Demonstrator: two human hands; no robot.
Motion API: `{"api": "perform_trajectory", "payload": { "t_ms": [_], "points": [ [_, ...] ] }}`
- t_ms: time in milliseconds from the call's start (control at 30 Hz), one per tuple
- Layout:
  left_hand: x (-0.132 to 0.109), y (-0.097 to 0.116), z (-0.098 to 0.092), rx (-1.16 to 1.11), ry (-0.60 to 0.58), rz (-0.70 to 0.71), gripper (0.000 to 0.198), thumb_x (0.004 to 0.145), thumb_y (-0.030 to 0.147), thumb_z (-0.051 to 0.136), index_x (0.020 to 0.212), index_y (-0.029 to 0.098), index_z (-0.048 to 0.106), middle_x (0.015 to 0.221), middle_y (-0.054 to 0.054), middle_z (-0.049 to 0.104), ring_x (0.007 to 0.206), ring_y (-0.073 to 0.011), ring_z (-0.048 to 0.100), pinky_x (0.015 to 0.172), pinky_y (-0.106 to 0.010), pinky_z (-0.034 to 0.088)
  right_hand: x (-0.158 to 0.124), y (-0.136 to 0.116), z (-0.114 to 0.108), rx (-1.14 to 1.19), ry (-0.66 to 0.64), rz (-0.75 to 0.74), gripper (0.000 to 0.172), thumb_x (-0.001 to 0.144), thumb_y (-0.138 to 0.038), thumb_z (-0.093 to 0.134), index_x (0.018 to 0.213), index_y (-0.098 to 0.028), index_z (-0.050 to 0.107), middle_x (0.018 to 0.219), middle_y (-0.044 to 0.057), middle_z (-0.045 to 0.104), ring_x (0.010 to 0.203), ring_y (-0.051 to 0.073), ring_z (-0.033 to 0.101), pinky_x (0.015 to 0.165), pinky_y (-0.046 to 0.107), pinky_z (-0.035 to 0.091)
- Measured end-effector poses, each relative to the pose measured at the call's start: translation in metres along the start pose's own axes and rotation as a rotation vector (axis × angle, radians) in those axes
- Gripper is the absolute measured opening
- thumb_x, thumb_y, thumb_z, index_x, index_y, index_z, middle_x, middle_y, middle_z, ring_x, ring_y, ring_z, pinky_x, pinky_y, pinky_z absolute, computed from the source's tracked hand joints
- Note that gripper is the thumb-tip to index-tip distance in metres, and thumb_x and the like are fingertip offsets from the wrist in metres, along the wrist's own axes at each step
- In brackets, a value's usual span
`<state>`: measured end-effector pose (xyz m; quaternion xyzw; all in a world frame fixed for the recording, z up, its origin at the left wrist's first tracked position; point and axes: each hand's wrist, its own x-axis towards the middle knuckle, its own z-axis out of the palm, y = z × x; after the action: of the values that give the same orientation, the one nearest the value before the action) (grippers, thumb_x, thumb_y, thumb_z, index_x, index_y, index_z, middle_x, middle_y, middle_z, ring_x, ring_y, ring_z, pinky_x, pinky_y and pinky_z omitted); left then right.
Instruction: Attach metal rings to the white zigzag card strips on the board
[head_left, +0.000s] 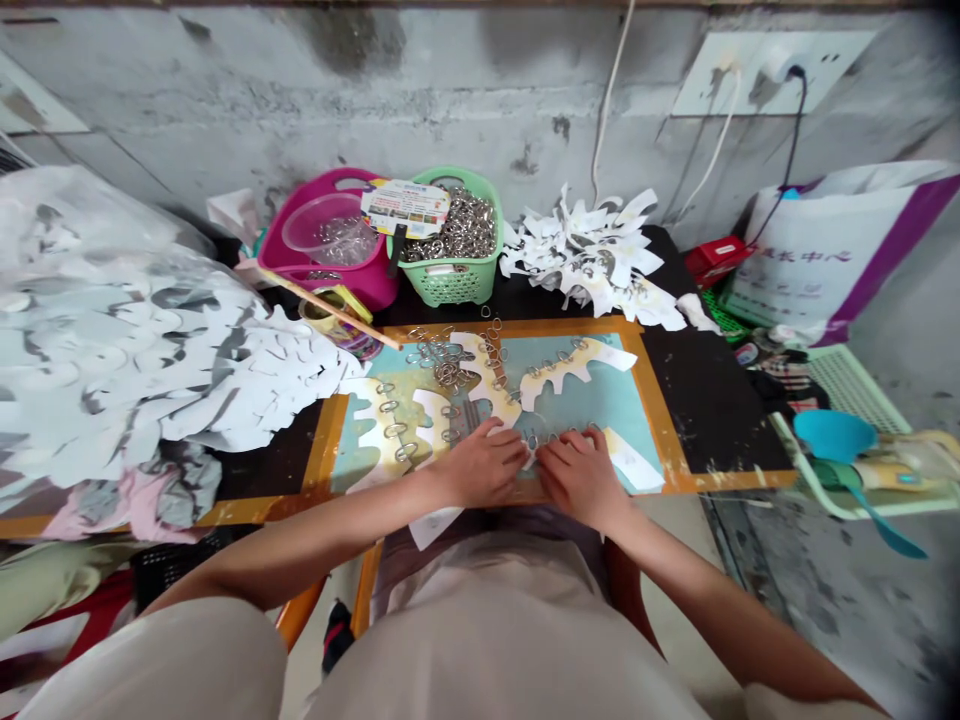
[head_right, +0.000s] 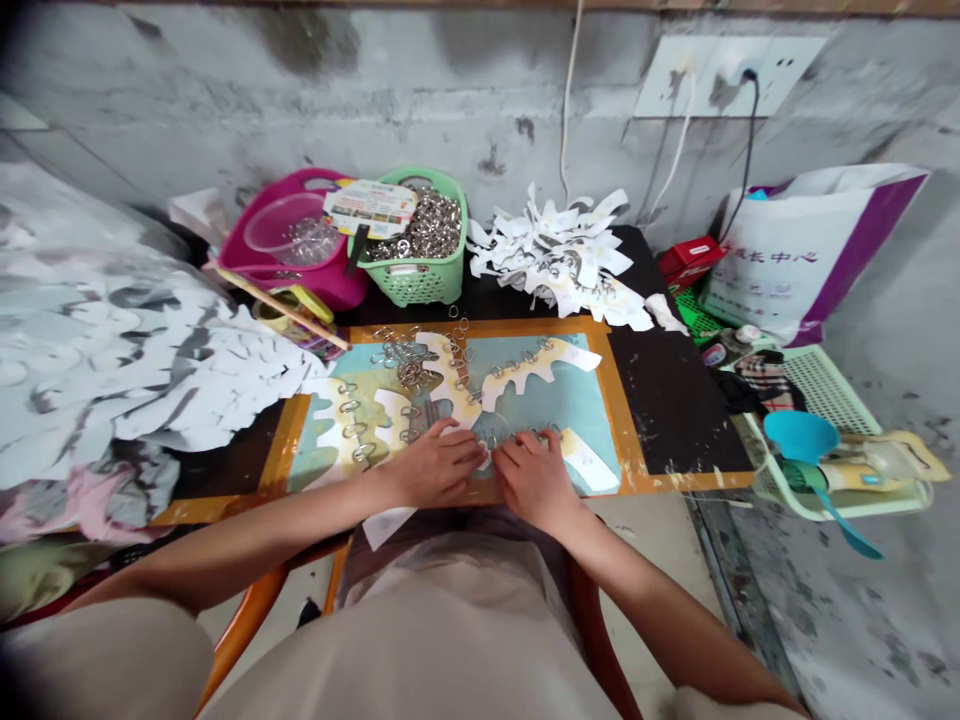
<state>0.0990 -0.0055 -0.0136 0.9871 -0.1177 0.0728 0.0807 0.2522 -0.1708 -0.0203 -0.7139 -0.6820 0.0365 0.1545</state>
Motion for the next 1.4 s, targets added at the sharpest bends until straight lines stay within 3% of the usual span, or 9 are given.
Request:
{"api": "perform_trajectory", "payload": {
  "t_ms": [200,333,433,500,700,833,1033,1233,1400],
  "points": [
    [-0.009,0.020,0.005,0.005,0.000,-0.146,0.036,0.087,0.022,0.051,0.122,0.014,0.055,0.114,-0.014,0.063,0.116,-0.0283,0.049,0.105,-0.052,0.027,0.012,0.009,0.007,0.169,0.208,0.206,0.023,0.091,-0.029,0.054,0.108,-0.017,0.064,0.109,0.012,0.059,0.099,0.025,0.052,0.083,0.036,0.040],
    [-0.009,0.022,0.006,-0.119,0.085,-0.241,0.028,0.086,0.021,0.053,0.113,0.018,0.060,0.110,-0.011,0.064,0.113,-0.0275,0.052,0.100,-0.050,0.032,0.018,0.009,0.006,0.133,0.054,0.152,0.009,0.088,-0.024,0.061,0.094,-0.018,0.064,0.108,0.010,0.060,0.105,0.027,0.048,0.086,0.037,0.037],
    [-0.003,0.018,0.007,-0.254,0.279,-0.441,0.015,0.088,0.027,0.055,0.098,0.018,0.060,0.093,-0.007,0.065,0.094,-0.0230,0.058,0.088,-0.042,0.040,0.020,0.007,-0.003,0.226,-0.012,0.159,0.002,0.088,-0.021,0.061,0.087,-0.019,0.061,0.093,0.005,0.064,0.102,0.024,0.051,0.085,0.036,0.037],
    [0.004,0.013,0.004,-0.317,0.356,-0.544,0.024,0.087,0.037,0.059,0.099,0.016,0.059,0.093,-0.008,0.063,0.089,-0.0228,0.058,0.081,-0.037,0.043,0.021,0.007,-0.012,0.318,-0.036,0.173,0.004,0.088,-0.020,0.062,0.084,-0.019,0.060,0.083,0.002,0.064,0.092,0.021,0.055,0.084,0.035,0.037],
    [0.023,0.003,-0.026,-0.852,0.110,-0.332,0.037,0.098,0.036,0.043,0.069,0.015,0.055,0.061,0.003,0.044,0.058,-0.0101,0.040,0.056,-0.024,0.032,0.022,0.009,-0.053,0.613,-0.053,0.212,0.009,0.088,-0.029,0.061,0.090,-0.020,0.063,0.083,0.001,0.064,0.080,0.018,0.058,0.076,0.030,0.042],
    [0.024,0.012,-0.044,-1.273,0.103,-0.328,0.043,0.093,0.045,0.051,0.062,0.014,0.049,0.058,0.004,0.033,0.054,-0.0074,0.029,0.050,-0.023,0.024,0.018,0.008,-0.067,0.974,-0.182,0.106,0.024,0.089,-0.041,0.059,0.076,-0.020,0.061,0.081,0.002,0.060,0.077,0.017,0.056,0.074,0.029,0.043],
    [0.020,0.037,-0.040,-1.682,0.233,-0.387,0.047,0.085,0.054,0.060,0.062,0.014,0.051,0.056,0.003,0.038,0.051,-0.0069,0.031,0.047,-0.022,0.024,0.012,-0.009,-0.044,1.540,-0.007,-0.007,0.029,0.084,-0.046,0.067,0.071,-0.021,0.059,0.081,0.004,0.058,0.092,0.021,0.055,0.087,0.038,0.044],
    [0.017,0.037,-0.047,-1.805,0.309,-0.738,0.056,0.080,0.068,0.056,0.070,0.013,0.064,0.060,-0.003,0.056,0.053,-0.0112,0.048,0.049,-0.023,0.041,0.009,-0.011,-0.040,1.272,0.097,0.116,0.021,0.089,-0.037,0.063,0.075,-0.021,0.060,0.079,0.004,0.056,0.090,0.021,0.053,0.089,0.037,0.040],
    [0.014,0.041,-0.053,-1.661,0.212,-0.713,0.039,0.077,0.050,0.071,0.070,0.012,0.067,0.066,-0.005,0.063,0.061,-0.0121,0.058,0.061,-0.023,0.048,0.009,-0.012,-0.054,1.132,0.135,0.143,0.022,0.090,-0.036,0.059,0.076,-0.020,0.058,0.081,0.004,0.055,0.086,0.019,0.052,0.080,0.032,0.041]
  ]
}}
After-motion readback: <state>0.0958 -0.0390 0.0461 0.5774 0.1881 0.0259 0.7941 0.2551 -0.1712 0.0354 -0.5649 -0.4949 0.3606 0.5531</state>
